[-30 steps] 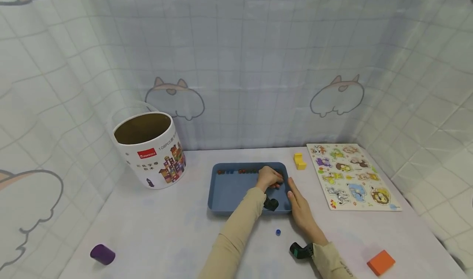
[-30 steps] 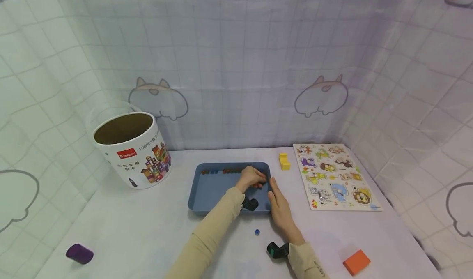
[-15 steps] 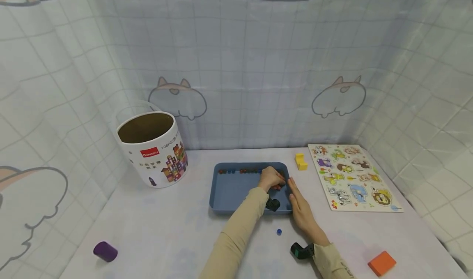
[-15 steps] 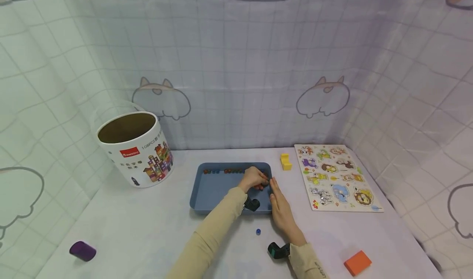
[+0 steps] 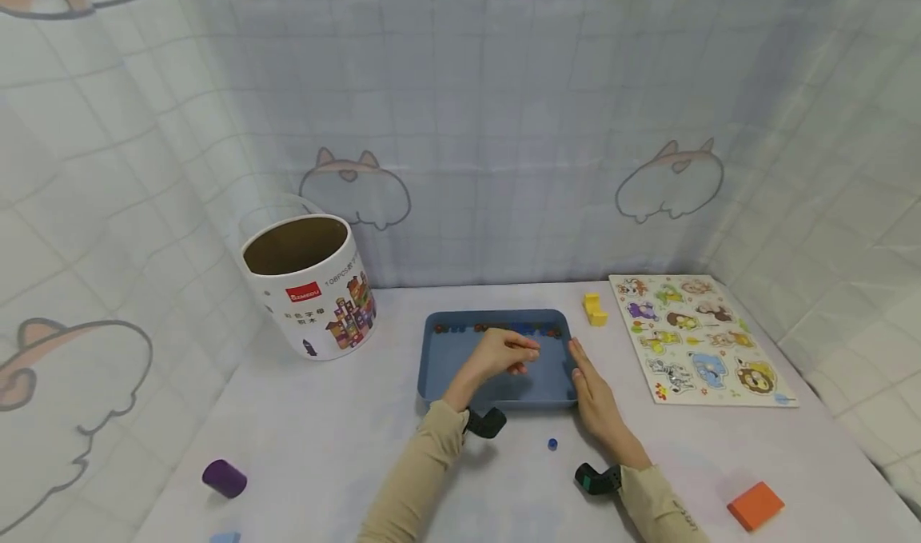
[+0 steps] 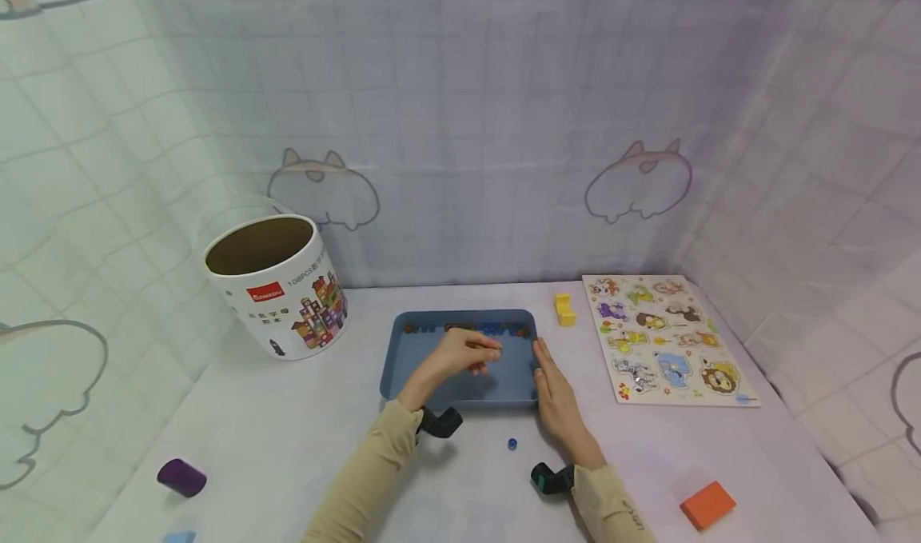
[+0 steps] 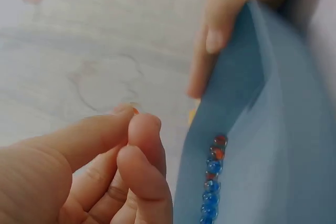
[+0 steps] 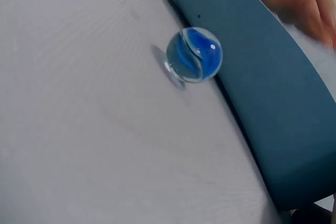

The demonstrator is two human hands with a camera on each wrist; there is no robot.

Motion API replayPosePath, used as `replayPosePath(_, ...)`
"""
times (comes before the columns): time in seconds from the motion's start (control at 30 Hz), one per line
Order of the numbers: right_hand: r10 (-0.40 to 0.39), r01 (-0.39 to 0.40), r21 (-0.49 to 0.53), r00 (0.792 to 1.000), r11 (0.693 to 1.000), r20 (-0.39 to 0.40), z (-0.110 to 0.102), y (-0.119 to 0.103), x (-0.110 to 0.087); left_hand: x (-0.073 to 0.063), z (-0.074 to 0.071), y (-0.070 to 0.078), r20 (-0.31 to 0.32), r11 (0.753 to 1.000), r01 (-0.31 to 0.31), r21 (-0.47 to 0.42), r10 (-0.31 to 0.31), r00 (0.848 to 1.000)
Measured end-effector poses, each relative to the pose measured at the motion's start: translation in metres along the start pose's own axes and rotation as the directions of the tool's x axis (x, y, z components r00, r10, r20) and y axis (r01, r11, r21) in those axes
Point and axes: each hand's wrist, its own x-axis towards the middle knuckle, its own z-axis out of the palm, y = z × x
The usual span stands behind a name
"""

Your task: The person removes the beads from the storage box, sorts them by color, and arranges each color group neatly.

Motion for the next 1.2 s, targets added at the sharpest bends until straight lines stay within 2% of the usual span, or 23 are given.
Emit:
replayPosePath(0.1, -0.002, 0.002, 0.001, 1.0, 1.0, 0.01, -0.002, 0.001, 0.001, -0.031, -0.005, -0.006, 0.045, 1.0, -0.004, -0.015, 0.005, 0.999)
replayPosePath(0.2, 0.017, -0.017, 0.007, 0.999, 1.0, 0.027, -0.003, 0.001, 0.0, -0.056, -0.003, -0.016, 0.076, 1.0, 0.0, -0.015, 0.001, 0.997)
replayPosePath(0.33, 0.038, -0.038, 0.004, 0.999, 0.999, 0.026, -0.008, 0.001, 0.002, -0.071, 0.007, -0.026, 0.084, 0.999, -0.012, 0.033, 0.009, 0.996)
replayPosePath(0.53, 0.036, -0.037, 0.008, 0.999, 0.999, 0.037, -0.005, 0.002, 0.001, -0.083, 0.026, -0.033, 0.09, 0.989, -0.021, 0.146, 0.008, 0.996)
replayPosePath(0.67, 0.031, -0.032, 0.003, 0.999, 0.999, 0.026, -0.003, 0.0, 0.001, -0.091, 0.042, -0.03, 0.145, 0.979, -0.022, 0.2, -0.007, 0.989)
replayPosePath(0.8, 0.004, -0.005, -0.003, 1.0, 1.0, -0.008, -0.003, 0.0, 0.001, -0.097, 0.058, -0.027, 0.204, 0.976, -0.061, 0.208, 0.018, 0.979)
replayPosePath(0.9, -0.007, 0.007, -0.011, 1.0, 1.0, -0.013, -0.003, 0.001, 0.001, -0.098, 0.068, -0.027, 0.213, 0.967, -0.103, 0.232, 0.052, 0.976)
replayPosePath(1.03, 0.014, -0.014, -0.001, 1.0, 1.0, 0.002, -0.003, 0.0, 0.001, -0.098, 0.073, -0.03, 0.203, 0.949, -0.125, 0.289, 0.067, 0.977)
replayPosePath(1.2, 0.005, -0.005, -0.001, 1.0, 1.0, 0.003, -0.002, 0.0, 0.001, -0.093, 0.065, -0.026, 0.204, 0.958, -0.08, 0.275, 0.023, 0.979)
